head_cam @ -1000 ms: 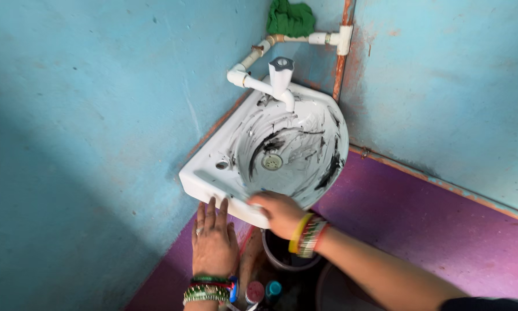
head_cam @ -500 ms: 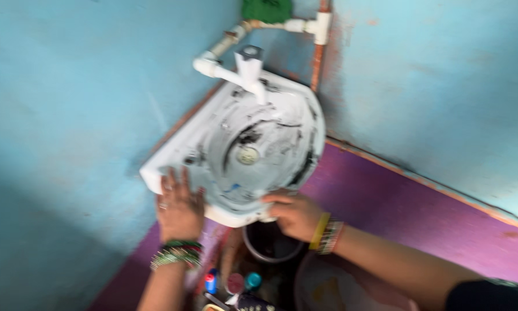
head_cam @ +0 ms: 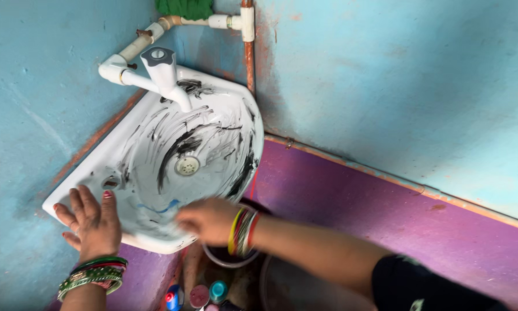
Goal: The person cleans a wall-mounted white sink in a small room. They pour water from a green cup into a bucket, then use a blue bottle to apply liquid to the sink. The person scrubs the sink basin and faucet area with their hand and a cloth, repeatedly rinsing and wiping the surface.
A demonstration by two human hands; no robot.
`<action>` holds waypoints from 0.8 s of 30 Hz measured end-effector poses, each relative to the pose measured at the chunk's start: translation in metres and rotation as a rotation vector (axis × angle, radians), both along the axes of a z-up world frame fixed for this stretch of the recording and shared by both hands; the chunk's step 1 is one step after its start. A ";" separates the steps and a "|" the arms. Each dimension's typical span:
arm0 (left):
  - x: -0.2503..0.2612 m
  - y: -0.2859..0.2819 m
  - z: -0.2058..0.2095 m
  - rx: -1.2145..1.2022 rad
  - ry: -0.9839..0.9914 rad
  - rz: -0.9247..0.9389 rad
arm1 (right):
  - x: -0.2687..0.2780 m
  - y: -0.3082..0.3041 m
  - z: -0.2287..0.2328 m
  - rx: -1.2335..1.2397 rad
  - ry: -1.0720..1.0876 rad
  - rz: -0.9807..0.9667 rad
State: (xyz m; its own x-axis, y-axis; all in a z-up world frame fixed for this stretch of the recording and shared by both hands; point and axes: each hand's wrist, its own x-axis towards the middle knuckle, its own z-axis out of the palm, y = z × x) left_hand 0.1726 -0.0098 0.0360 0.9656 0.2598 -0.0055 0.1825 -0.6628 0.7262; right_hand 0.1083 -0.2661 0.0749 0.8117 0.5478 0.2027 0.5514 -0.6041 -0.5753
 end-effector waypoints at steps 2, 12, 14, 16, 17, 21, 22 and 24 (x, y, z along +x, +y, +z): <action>0.001 -0.002 0.003 0.061 -0.001 0.005 | 0.031 -0.030 0.004 -0.167 -0.009 -0.009; -0.005 -0.013 -0.016 0.320 -0.201 0.083 | 0.121 0.015 -0.076 -0.444 -0.155 0.584; -0.010 -0.016 -0.012 0.335 -0.228 0.078 | 0.143 0.000 -0.077 -0.371 0.150 0.634; -0.013 -0.018 -0.008 0.330 -0.246 0.070 | 0.159 -0.020 -0.076 -0.817 0.132 0.487; -0.014 -0.019 -0.006 0.329 -0.245 0.069 | 0.163 -0.020 -0.078 -0.895 0.159 0.356; -0.015 -0.021 -0.001 0.327 -0.242 0.077 | 0.169 0.013 -0.102 -0.665 0.205 0.204; -0.016 -0.022 -0.001 0.327 -0.241 0.082 | 0.167 0.028 -0.111 -0.476 0.203 0.259; -0.017 -0.022 0.000 0.341 -0.230 0.086 | 0.173 0.046 -0.123 -0.332 0.068 0.149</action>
